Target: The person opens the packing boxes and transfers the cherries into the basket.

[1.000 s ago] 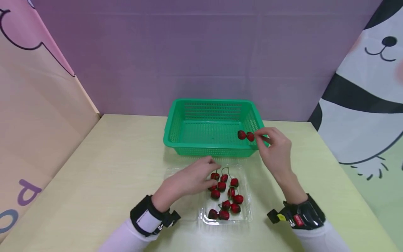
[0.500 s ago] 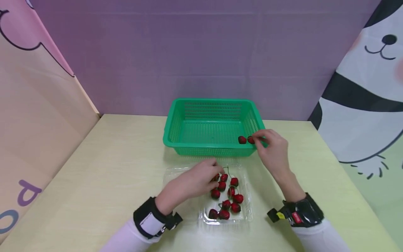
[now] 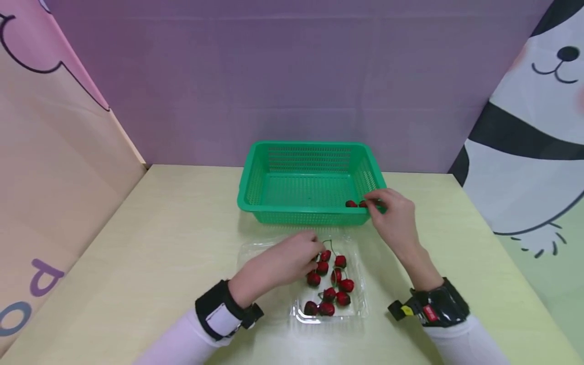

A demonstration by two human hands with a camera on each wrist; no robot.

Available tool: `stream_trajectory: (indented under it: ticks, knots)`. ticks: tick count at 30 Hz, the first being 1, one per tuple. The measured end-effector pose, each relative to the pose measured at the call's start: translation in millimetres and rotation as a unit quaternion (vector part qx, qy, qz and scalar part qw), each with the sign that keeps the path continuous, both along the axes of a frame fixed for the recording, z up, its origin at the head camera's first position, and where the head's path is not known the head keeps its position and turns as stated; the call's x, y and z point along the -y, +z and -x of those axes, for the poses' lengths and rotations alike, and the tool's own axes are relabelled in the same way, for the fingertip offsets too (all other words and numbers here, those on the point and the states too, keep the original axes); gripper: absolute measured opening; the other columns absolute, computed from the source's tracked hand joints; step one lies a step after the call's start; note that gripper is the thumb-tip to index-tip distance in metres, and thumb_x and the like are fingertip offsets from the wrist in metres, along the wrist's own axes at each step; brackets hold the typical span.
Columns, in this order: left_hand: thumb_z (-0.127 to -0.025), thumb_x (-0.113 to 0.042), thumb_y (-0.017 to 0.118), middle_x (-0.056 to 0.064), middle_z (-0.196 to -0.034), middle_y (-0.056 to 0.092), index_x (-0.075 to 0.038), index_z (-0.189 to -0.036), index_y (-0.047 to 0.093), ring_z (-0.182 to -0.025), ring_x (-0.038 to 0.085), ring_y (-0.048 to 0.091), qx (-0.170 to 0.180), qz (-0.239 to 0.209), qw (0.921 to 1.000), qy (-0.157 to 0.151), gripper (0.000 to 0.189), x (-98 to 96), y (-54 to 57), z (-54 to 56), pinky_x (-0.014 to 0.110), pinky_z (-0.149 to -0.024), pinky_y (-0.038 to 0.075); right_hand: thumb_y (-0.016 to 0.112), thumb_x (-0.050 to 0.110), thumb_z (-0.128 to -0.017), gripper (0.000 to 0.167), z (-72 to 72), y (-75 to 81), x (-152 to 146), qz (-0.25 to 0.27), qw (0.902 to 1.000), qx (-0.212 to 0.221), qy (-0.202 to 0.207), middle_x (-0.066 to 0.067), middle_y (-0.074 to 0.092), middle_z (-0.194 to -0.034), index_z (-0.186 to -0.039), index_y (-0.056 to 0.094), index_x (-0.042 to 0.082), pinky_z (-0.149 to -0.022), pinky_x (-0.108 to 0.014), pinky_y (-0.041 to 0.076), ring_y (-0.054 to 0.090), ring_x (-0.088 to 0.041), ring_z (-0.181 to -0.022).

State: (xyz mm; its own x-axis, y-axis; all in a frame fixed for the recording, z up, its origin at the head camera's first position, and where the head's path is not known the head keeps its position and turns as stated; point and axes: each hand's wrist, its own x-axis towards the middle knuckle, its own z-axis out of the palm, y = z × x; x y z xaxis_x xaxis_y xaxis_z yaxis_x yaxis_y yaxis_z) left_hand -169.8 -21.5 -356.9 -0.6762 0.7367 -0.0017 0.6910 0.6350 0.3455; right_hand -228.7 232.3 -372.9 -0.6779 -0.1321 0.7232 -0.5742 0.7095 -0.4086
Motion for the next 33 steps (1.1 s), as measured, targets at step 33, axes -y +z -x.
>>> stream_trajectory:
  ticks: [33]
  knots:
    - [-0.092,-0.001,0.072,-0.007,-0.07,0.053,-0.011,-0.079,0.068,-0.067,0.009,0.049,-0.011,0.044,0.9989,-0.011,0.016,-17.8,-10.5,6.5,0.022,-0.059,0.043,0.071,-0.017,-0.082,0.014,-1.9,0.4,0.1,-0.004,1.0,0.007,-0.002,-0.018,0.073,-0.088,-0.09,0.074,-0.006,-0.07,-0.047,0.061,0.073,-0.034,-0.078]
